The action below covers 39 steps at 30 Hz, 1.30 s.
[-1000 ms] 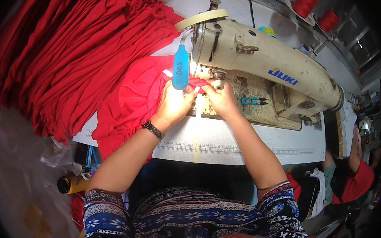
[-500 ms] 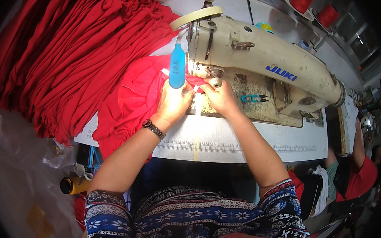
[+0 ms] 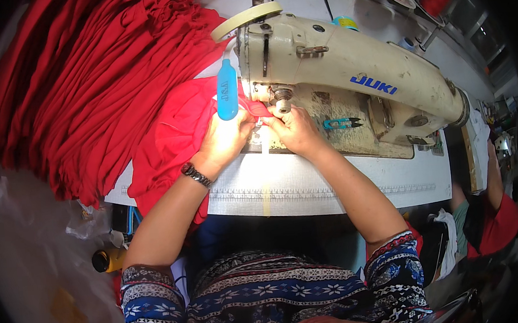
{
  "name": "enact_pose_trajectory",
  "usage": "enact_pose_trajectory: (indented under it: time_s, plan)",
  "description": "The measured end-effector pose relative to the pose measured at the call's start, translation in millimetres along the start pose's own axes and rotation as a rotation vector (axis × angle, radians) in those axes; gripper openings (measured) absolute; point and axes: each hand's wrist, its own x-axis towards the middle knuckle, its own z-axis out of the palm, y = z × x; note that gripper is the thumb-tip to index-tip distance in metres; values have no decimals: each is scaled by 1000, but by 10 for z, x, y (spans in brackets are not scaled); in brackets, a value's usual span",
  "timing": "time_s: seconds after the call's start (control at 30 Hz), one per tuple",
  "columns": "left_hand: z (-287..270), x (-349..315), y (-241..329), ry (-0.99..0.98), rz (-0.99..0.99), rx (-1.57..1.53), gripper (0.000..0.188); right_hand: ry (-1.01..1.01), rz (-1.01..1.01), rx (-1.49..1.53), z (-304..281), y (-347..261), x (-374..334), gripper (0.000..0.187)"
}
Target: The person sews red fabric using a sewing machine and then measures the neckline with a tape measure.
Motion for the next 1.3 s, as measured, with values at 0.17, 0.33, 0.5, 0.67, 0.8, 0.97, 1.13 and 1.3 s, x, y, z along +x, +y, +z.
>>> enact_pose_trajectory:
  time_s: [0.17, 0.33, 0.5, 0.67, 0.8, 0.97, 1.13, 1.3]
  plan:
    - [-177, -75, 74, -23, 131, -23, 15, 0, -153, -102, -3, 149, -29, 15]
    - [-336, -206, 197, -31, 177, -91, 13, 23, -345, -171, -31, 171, -44, 17]
    - [-265, -298, 113, -50, 246, 106, 19, 28, -340, -152, -35, 165, -46, 18]
    - [-107, -176, 38, -14, 143, 45, 19, -45, 6, 61, -64, -37, -31, 15]
    - [-100, -99, 6, 0, 133, -66, 15, -106, 259, 32, -109, -76, 18, 22]
    - [-39, -93, -11, 12, 99, -114, 16, -163, 355, 35, -93, 89, 47, 28]
    - [98, -70, -35, 121, 122, -97, 22, -130, 305, 167, -44, 267, 18, 27]
    - [128, -49, 12, 194, 108, -87, 25, -131, 290, 281, -81, 106, 33, 28]
